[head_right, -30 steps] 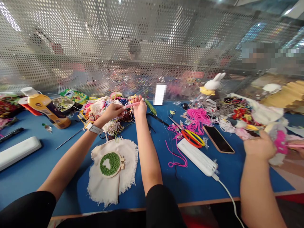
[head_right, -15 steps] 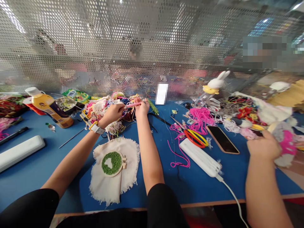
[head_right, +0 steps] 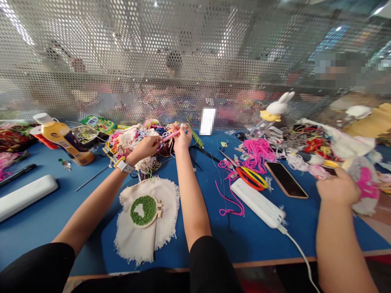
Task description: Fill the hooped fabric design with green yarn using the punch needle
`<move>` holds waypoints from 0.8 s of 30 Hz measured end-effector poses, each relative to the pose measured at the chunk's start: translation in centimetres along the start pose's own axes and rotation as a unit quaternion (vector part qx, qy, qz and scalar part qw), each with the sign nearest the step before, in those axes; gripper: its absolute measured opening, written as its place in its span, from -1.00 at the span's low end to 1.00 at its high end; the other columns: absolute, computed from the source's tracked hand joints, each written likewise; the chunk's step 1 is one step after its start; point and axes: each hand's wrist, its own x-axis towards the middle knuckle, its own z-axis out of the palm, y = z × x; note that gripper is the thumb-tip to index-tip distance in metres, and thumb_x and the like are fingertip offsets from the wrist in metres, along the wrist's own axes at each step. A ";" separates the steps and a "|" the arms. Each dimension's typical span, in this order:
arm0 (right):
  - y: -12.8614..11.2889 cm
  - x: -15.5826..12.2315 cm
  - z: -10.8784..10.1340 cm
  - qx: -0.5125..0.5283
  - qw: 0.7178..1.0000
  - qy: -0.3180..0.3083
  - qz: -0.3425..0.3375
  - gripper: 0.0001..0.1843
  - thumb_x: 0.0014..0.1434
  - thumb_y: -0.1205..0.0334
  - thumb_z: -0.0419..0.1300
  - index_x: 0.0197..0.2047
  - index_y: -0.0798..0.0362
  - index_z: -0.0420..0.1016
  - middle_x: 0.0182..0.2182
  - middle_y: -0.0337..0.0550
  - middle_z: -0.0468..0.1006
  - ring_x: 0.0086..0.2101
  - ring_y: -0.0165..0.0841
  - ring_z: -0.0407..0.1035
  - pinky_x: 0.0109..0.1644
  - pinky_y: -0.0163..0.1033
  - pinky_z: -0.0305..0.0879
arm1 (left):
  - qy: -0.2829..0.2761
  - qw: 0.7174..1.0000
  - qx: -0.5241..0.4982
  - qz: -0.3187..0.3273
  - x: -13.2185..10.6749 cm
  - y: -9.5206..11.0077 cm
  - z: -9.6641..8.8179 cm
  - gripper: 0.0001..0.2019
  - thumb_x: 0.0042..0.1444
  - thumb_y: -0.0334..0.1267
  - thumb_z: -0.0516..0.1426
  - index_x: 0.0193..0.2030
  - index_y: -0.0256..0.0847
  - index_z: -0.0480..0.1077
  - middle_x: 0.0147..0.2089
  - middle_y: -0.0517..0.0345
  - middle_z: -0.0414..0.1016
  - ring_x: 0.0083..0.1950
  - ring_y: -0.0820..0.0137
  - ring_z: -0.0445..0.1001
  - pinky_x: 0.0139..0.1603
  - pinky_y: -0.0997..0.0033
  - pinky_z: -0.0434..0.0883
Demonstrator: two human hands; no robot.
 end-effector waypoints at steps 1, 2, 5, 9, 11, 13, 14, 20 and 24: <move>0.0 0.0 0.0 -0.009 1.000 -0.011 -0.005 -0.88 0.16 0.28 0.15 -0.28 0.02 0.24 -0.54 -0.38 0.46 -0.46 -0.51 0.47 -0.19 -0.28 0.46 | -0.008 1.000 -0.007 0.005 0.0 -0.2 0.0 -0.71 0.23 -0.21 0.08 0.04 -0.28 0.32 0.02 -0.01 0.39 -0.07 0.30 0.45 -0.09 0.17 0.45; 0.0 -0.1 0.0 -0.018 1.000 -0.021 -0.009 -0.85 0.13 0.25 0.18 -0.30 0.02 0.24 -0.54 -0.38 0.47 -0.47 -0.51 0.47 -0.20 -0.29 0.46 | -0.014 1.000 -0.015 0.012 0.0 -0.4 0.0 -0.71 0.23 -0.21 0.08 0.04 -0.28 0.32 0.02 -0.01 0.39 -0.07 0.30 0.45 -0.10 0.17 0.46; 0.0 -0.3 0.0 -0.054 0.997 -0.056 -0.021 -0.81 0.08 0.21 0.22 -0.30 0.02 0.25 -0.55 -0.40 0.46 -0.51 -0.53 0.43 -0.26 -0.34 0.44 | -0.012 0.998 -0.040 0.035 -0.1 -0.7 -0.3 -0.77 0.22 -0.22 0.09 -0.04 -0.29 0.36 -0.09 0.03 0.44 -0.17 0.36 0.47 -0.16 0.25 0.47; -0.4 -0.9 0.3 -0.126 0.983 -0.131 -0.025 -0.76 -0.03 0.22 0.31 -0.30 0.03 0.34 -0.54 -0.37 0.49 -0.54 -0.52 0.39 -0.39 -0.39 0.39 | 0.089 0.992 -0.073 0.041 -0.1 -0.7 -1.2 -0.82 0.21 -0.32 0.06 -0.09 -0.29 0.41 -0.18 -0.02 0.49 -0.15 0.33 0.47 -0.14 0.31 0.43; -0.8 -1.4 0.6 -0.168 0.969 -0.180 -0.024 -0.75 -0.08 0.23 0.33 -0.32 0.05 0.39 -0.53 -0.33 0.50 -0.53 -0.50 0.39 -0.43 -0.39 0.37 | 0.155 0.983 -0.095 0.034 0.0 -0.6 -1.6 -0.75 0.22 -0.31 0.03 0.01 -0.29 0.34 -0.10 -0.08 0.47 -0.08 0.31 0.46 -0.16 0.36 0.43; -1.2 -1.9 1.0 -0.210 0.951 -0.226 -0.026 -0.76 -0.10 0.24 0.34 -0.32 0.06 0.44 -0.52 -0.30 0.51 -0.52 -0.47 0.38 -0.45 -0.39 0.33 | 0.204 0.971 -0.120 0.029 0.2 -0.5 -1.8 -0.69 0.23 -0.28 0.03 0.10 -0.27 0.26 -0.04 -0.09 0.46 -0.07 0.34 0.47 -0.24 0.44 0.44; -1.3 -2.2 1.3 -0.231 0.941 -0.247 -0.029 -0.77 -0.10 0.25 0.34 -0.33 0.07 0.46 -0.52 -0.29 0.51 -0.51 -0.47 0.37 -0.47 -0.39 0.31 | 0.221 0.966 -0.131 0.028 0.3 -0.5 -1.9 -0.66 0.22 -0.26 0.05 0.12 -0.26 0.24 -0.04 -0.07 0.47 -0.09 0.37 0.48 -0.26 0.47 0.44; -1.8 -3.3 2.6 -0.329 0.888 -0.316 -0.066 -0.87 -0.06 0.38 0.30 -0.36 0.10 0.50 -0.56 -0.32 0.45 -0.50 -0.46 0.31 -0.38 -0.35 0.27 | 0.288 0.946 -0.150 0.005 0.4 -0.6 -2.1 -0.80 0.19 -0.19 0.09 -0.21 -0.26 0.44 -0.29 0.07 0.57 -0.27 0.41 0.50 -0.28 0.46 0.41; -2.0 -3.6 2.8 -0.364 0.869 -0.321 -0.099 -0.85 -0.03 0.42 0.25 -0.32 0.08 0.53 -0.55 -0.35 0.44 -0.46 -0.46 0.32 -0.29 -0.34 0.27 | 0.299 0.944 -0.142 -0.001 -0.1 -0.7 -3.3 -0.80 0.19 -0.20 0.08 -0.31 -0.24 0.48 -0.34 0.12 0.57 -0.34 0.44 0.47 -0.30 0.47 0.38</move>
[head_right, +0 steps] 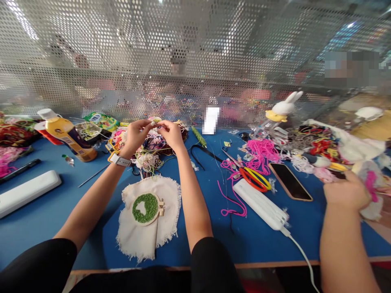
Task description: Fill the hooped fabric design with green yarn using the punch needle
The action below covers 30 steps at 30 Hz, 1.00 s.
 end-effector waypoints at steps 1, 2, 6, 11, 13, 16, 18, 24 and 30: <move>-0.1 0.0 -0.1 -0.009 1.000 0.000 -0.003 -0.85 -0.02 0.42 0.25 -0.32 0.08 0.54 -0.55 -0.35 0.44 -0.46 -0.46 0.31 -0.29 -0.34 0.27 | 0.003 1.000 0.004 0.000 0.1 0.0 -0.3 -0.80 0.19 -0.20 0.08 -0.31 -0.24 0.47 -0.34 0.13 0.57 -0.34 0.44 0.46 -0.31 0.48 0.38; -0.2 -0.1 -0.1 -0.017 1.000 -0.001 -0.006 -0.86 -0.03 0.41 0.25 -0.32 0.09 0.55 -0.56 -0.34 0.45 -0.46 -0.45 0.31 -0.28 -0.34 0.27 | 0.007 1.000 0.009 -0.001 0.2 0.0 -0.6 -0.80 0.19 -0.20 0.08 -0.30 -0.23 0.47 -0.34 0.12 0.56 -0.34 0.44 0.46 -0.31 0.48 0.37; -0.6 -0.2 -0.2 -0.036 0.999 -0.009 -0.014 -0.87 -0.04 0.40 0.26 -0.34 0.10 0.57 -0.50 -0.29 0.52 -0.40 -0.41 0.35 -0.23 -0.31 0.29 | 0.025 0.999 0.030 -0.002 0.4 -0.3 -1.2 -0.80 0.21 -0.20 0.04 -0.29 -0.24 0.43 -0.33 0.10 0.53 -0.32 0.43 0.43 -0.28 0.47 0.36; -0.5 -0.2 0.1 -0.052 0.998 -0.028 -0.018 -0.85 -0.01 0.39 0.23 -0.31 0.10 0.58 -0.41 -0.24 0.56 -0.40 -0.42 0.36 -0.24 -0.31 0.28 | 0.033 0.999 0.040 0.000 0.6 -0.8 -1.2 -0.84 0.21 -0.24 0.03 -0.26 -0.25 0.38 -0.31 0.08 0.49 -0.31 0.42 0.41 -0.27 0.45 0.35; -0.2 -0.1 0.1 -0.062 0.997 -0.033 -0.019 -0.85 0.00 0.38 0.23 -0.30 0.10 0.57 -0.42 -0.25 0.55 -0.46 -0.45 0.32 -0.29 -0.32 0.26 | 0.026 0.999 0.038 0.002 0.6 -0.9 -1.2 -0.84 0.21 -0.24 0.02 -0.27 -0.25 0.37 -0.31 0.08 0.49 -0.30 0.42 0.41 -0.27 0.45 0.36; 0.1 -0.1 0.1 -0.074 0.996 -0.040 -0.019 -0.86 0.00 0.36 0.24 -0.31 0.11 0.57 -0.47 -0.27 0.53 -0.52 -0.48 0.26 -0.35 -0.34 0.22 | 0.002 1.000 0.030 0.010 0.6 -0.8 -1.2 -0.82 0.23 -0.23 0.00 -0.22 -0.26 0.37 -0.26 0.04 0.50 -0.26 0.42 0.44 -0.25 0.46 0.38; 0.0 -0.1 0.0 -0.080 0.996 -0.046 -0.021 -0.86 -0.01 0.35 0.25 -0.31 0.11 0.57 -0.50 -0.29 0.51 -0.52 -0.47 0.26 -0.35 -0.34 0.21 | -0.030 0.999 0.020 0.023 0.6 -0.5 -1.3 -0.80 0.25 -0.22 0.00 -0.15 -0.26 0.38 -0.18 0.02 0.51 -0.21 0.43 0.46 -0.23 0.47 0.40; -0.5 -0.3 -0.5 -0.111 0.990 -0.077 -0.027 -0.90 -0.01 0.40 0.23 -0.37 0.09 0.57 -0.59 -0.35 0.38 -0.53 -0.48 0.19 -0.35 -0.36 0.14 | -0.120 0.990 0.018 0.073 0.5 -0.3 -1.6 -0.82 0.12 -0.22 0.16 -0.17 -0.19 0.49 -0.16 0.07 0.56 -0.13 0.36 0.49 -0.06 0.40 0.38; -0.2 -0.4 -1.0 -0.148 0.984 -0.103 -0.008 -0.84 -0.04 0.41 0.23 -0.36 0.06 0.61 -0.69 -0.39 0.30 -0.59 -0.49 0.14 -0.38 -0.35 0.11 | -0.157 0.983 0.038 0.082 0.7 -1.4 -2.1 -0.83 0.10 -0.20 0.17 -0.26 -0.20 0.54 -0.29 0.07 0.60 -0.26 0.35 0.52 -0.19 0.39 0.40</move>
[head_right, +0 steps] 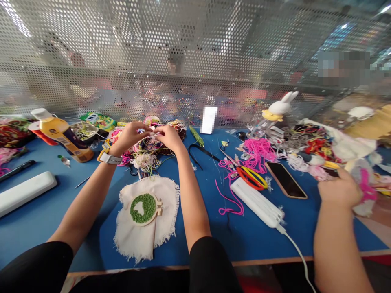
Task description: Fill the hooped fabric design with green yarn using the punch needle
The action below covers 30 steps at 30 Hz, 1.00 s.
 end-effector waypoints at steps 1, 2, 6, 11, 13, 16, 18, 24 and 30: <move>0.0 0.0 -0.1 -0.003 1.000 -0.007 0.003 -0.83 -0.05 0.42 0.23 -0.36 0.06 0.61 -0.69 -0.38 0.33 -0.59 -0.49 0.15 -0.39 -0.35 0.12 | -0.014 1.000 0.002 0.005 0.0 -0.1 -0.2 -0.84 0.10 -0.21 0.16 -0.27 -0.19 0.54 -0.30 0.09 0.60 -0.27 0.36 0.52 -0.20 0.41 0.40; 0.0 -0.1 -0.2 -0.005 1.000 -0.014 0.005 -0.82 -0.08 0.43 0.24 -0.36 0.06 0.62 -0.68 -0.38 0.35 -0.59 -0.49 0.17 -0.39 -0.35 0.12 | -0.029 1.000 0.004 0.009 -0.1 -0.2 -0.4 -0.85 0.09 -0.21 0.16 -0.29 -0.18 0.55 -0.32 0.11 0.60 -0.29 0.37 0.52 -0.23 0.43 0.39; 0.0 -0.2 -0.6 -0.006 0.999 -0.037 0.022 -0.80 -0.16 0.49 0.26 -0.44 0.07 0.63 -0.64 -0.32 0.48 -0.55 -0.43 0.28 -0.38 -0.33 0.16 | -0.072 0.997 0.022 0.020 -0.3 -0.5 -0.9 -0.87 0.05 -0.23 0.18 -0.35 -0.17 0.56 -0.40 0.14 0.59 -0.39 0.39 0.50 -0.33 0.46 0.36; 0.5 -0.1 -0.7 0.023 0.998 -0.041 0.048 -0.78 -0.20 0.54 0.27 -0.47 0.07 0.63 -0.61 -0.29 0.52 -0.53 -0.42 0.30 -0.36 -0.32 0.18 | -0.067 0.996 0.049 0.022 -0.2 -0.8 -0.5 -0.84 0.08 -0.28 0.11 -0.34 -0.18 0.55 -0.35 0.10 0.60 -0.33 0.35 0.51 -0.27 0.42 0.36; 0.8 -0.1 -0.8 0.048 0.996 -0.046 0.062 -0.79 -0.19 0.53 0.28 -0.45 0.09 0.63 -0.63 -0.30 0.51 -0.55 -0.44 0.29 -0.37 -0.33 0.19 | -0.065 0.996 0.055 0.022 -0.2 -0.8 -0.4 -0.83 0.09 -0.31 0.10 -0.34 -0.19 0.54 -0.34 0.09 0.59 -0.32 0.35 0.50 -0.23 0.41 0.36; 1.2 -0.1 -0.7 0.099 0.990 -0.048 0.092 -0.84 -0.19 0.51 0.32 -0.47 0.12 0.61 -0.67 -0.33 0.46 -0.61 -0.48 0.26 -0.42 -0.35 0.20 | -0.061 0.996 0.060 0.017 -0.3 -0.6 -0.4 -0.84 0.12 -0.28 0.09 -0.31 -0.18 0.51 -0.35 0.11 0.57 -0.32 0.36 0.49 -0.22 0.42 0.37; 1.6 -0.1 -0.4 0.142 0.982 -0.039 0.118 -0.90 -0.17 0.47 0.35 -0.50 0.13 0.57 -0.69 -0.35 0.44 -0.63 -0.50 0.24 -0.47 -0.37 0.21 | -0.033 0.997 0.067 0.004 -0.3 -0.1 -0.4 -0.81 0.15 -0.23 0.08 -0.16 -0.18 0.47 -0.23 0.05 0.55 -0.20 0.30 0.48 -0.13 0.37 0.36; 3.4 1.3 1.2 0.305 0.925 0.078 0.213 -0.75 0.25 0.19 0.13 -0.08 0.17 0.41 -0.20 -0.11 0.49 -0.28 -0.38 0.43 -0.22 -0.19 0.42 | 0.046 0.994 0.077 -0.058 -0.5 2.8 1.1 -0.66 0.27 -0.14 -0.07 0.05 -0.33 0.26 -0.02 -0.22 0.38 0.03 0.16 0.35 0.07 0.17 0.25; 5.2 2.9 1.4 0.424 0.831 0.247 0.261 -0.66 0.26 0.17 0.11 0.06 0.12 0.32 -0.02 -0.04 0.40 -0.10 -0.27 0.38 -0.06 -0.06 0.38 | -0.127 0.989 -0.002 -0.079 -0.7 3.0 4.5 -0.71 0.08 -0.07 0.18 -0.19 -0.25 0.35 -0.39 0.08 0.50 -0.41 0.38 0.46 -0.38 0.45 0.36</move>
